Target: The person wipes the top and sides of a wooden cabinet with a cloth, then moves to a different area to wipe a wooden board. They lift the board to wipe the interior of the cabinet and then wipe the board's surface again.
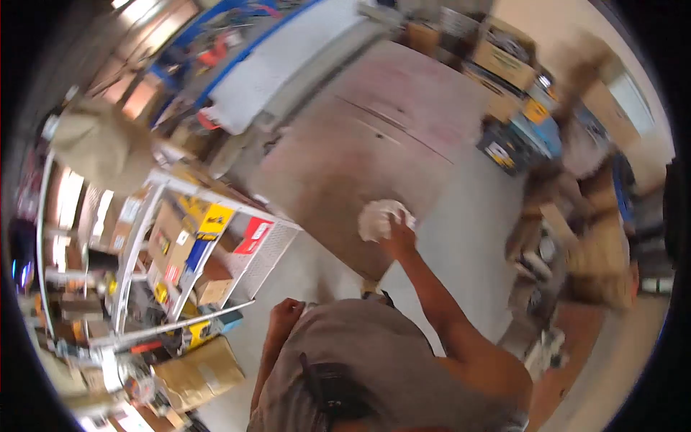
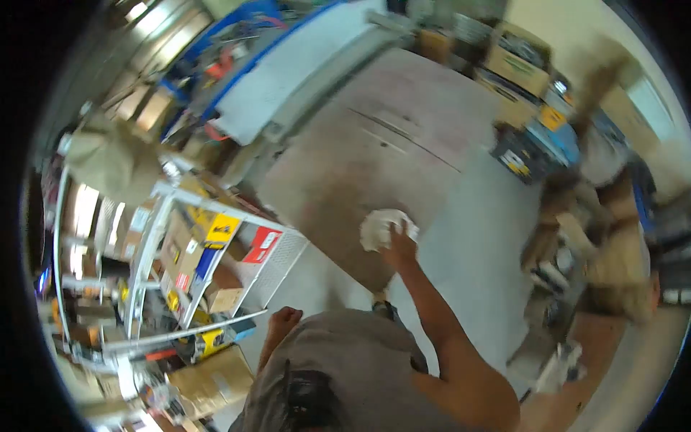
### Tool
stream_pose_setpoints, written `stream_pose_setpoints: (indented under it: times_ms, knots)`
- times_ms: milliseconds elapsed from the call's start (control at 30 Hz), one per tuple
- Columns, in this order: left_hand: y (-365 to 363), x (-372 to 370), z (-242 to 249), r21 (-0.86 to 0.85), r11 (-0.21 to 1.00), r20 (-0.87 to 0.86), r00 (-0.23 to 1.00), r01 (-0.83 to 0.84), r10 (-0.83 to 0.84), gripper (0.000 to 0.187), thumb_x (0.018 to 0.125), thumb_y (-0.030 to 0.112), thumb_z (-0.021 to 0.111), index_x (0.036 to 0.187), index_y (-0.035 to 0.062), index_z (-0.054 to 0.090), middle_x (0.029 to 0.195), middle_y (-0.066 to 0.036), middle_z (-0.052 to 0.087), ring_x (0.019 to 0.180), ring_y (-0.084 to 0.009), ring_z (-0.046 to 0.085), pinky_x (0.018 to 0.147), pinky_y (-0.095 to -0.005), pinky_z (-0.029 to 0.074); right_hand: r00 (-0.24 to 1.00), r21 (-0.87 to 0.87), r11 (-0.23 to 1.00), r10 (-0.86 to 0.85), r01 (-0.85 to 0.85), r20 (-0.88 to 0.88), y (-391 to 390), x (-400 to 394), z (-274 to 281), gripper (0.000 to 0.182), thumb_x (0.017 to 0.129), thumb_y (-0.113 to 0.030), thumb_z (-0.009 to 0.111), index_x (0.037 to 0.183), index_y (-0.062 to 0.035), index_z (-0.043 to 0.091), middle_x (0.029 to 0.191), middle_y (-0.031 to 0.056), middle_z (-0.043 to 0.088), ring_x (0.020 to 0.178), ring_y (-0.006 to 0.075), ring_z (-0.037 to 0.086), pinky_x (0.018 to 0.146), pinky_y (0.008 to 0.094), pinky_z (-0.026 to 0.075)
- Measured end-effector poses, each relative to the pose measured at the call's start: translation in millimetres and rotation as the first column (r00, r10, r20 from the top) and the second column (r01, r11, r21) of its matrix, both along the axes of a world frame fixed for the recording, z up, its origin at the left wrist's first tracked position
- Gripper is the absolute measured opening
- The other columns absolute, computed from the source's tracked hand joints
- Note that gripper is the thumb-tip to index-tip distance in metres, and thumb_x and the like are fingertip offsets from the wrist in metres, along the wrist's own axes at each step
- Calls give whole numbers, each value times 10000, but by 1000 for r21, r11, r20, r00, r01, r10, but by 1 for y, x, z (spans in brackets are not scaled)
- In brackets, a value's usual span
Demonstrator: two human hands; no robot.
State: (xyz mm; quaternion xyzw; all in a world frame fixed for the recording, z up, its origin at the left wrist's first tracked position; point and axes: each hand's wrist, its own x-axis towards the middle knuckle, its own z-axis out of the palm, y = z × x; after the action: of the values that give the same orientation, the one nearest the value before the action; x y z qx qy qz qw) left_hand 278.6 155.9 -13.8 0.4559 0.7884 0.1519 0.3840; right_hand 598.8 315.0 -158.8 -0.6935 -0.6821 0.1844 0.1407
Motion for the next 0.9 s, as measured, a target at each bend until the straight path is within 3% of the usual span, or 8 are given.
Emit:
stream_pose_setpoints:
  times_ms: [67,400,533,600,667,767,867,900]
  knots:
    - [-6,-4,-4,27,994,58,992,109,-110,328,809,325,645,859,1,657,720,-152,651,655,-223,627,614,-340,482,998,-87,995,53,-55,-26,6,5,-1,782,673,-402,715,1339,-140,402,1384,217,335,1073,367,549,859,443,480]
    - [-39,-19,-25,86,990,-108,986,-115,124,348,815,338,628,869,-5,650,694,-138,639,632,-202,607,608,-332,478,903,-105,899,429,-426,3,31,-67,4,656,783,-379,630,1358,-177,388,1320,207,371,1024,358,558,859,447,468]
    - [-72,2,-18,6,909,0,909,-417,417,345,802,335,639,859,-5,644,667,-115,630,608,-174,577,584,-328,464,754,-4,754,657,-657,14,55,-84,-20,609,803,-386,594,1343,-170,412,1223,208,460,956,344,573,849,449,465]
    - [-97,12,-23,21,857,4,857,-516,516,345,797,336,645,852,-4,643,662,-111,628,606,-171,573,577,-329,460,769,56,769,629,-637,113,77,-82,-55,575,807,-375,593,1321,-164,443,1125,200,522,911,339,567,827,445,470]
    - [-128,27,-41,82,799,42,803,-595,594,344,799,336,644,844,-6,642,657,-108,630,591,-158,569,560,-322,456,815,179,810,576,-559,-60,102,-56,-72,594,789,-379,625,1315,-164,454,1142,190,531,981,332,559,828,448,471]
    - [-159,55,-43,114,686,69,695,-718,716,324,802,321,648,826,-2,639,629,-77,613,565,-124,535,532,-302,434,739,-229,865,501,-447,451,155,18,-57,615,758,-401,667,1299,-180,477,1285,180,456,1118,323,516,847,446,474]
    - [-181,88,-35,109,563,121,573,-819,811,296,804,302,652,813,7,637,604,-41,583,558,-91,496,515,-281,409,996,-109,994,37,-28,80,201,117,-74,464,838,-309,581,1242,-102,488,1058,200,608,983,349,596,821,427,484]
    - [-192,102,-42,101,556,129,565,-825,815,296,804,302,652,813,7,637,604,-41,583,558,-91,496,515,-281,409,972,-126,988,-62,93,228,202,141,-61,452,843,-293,563,1231,-76,485,1026,213,618,960,357,605,816,430,481]
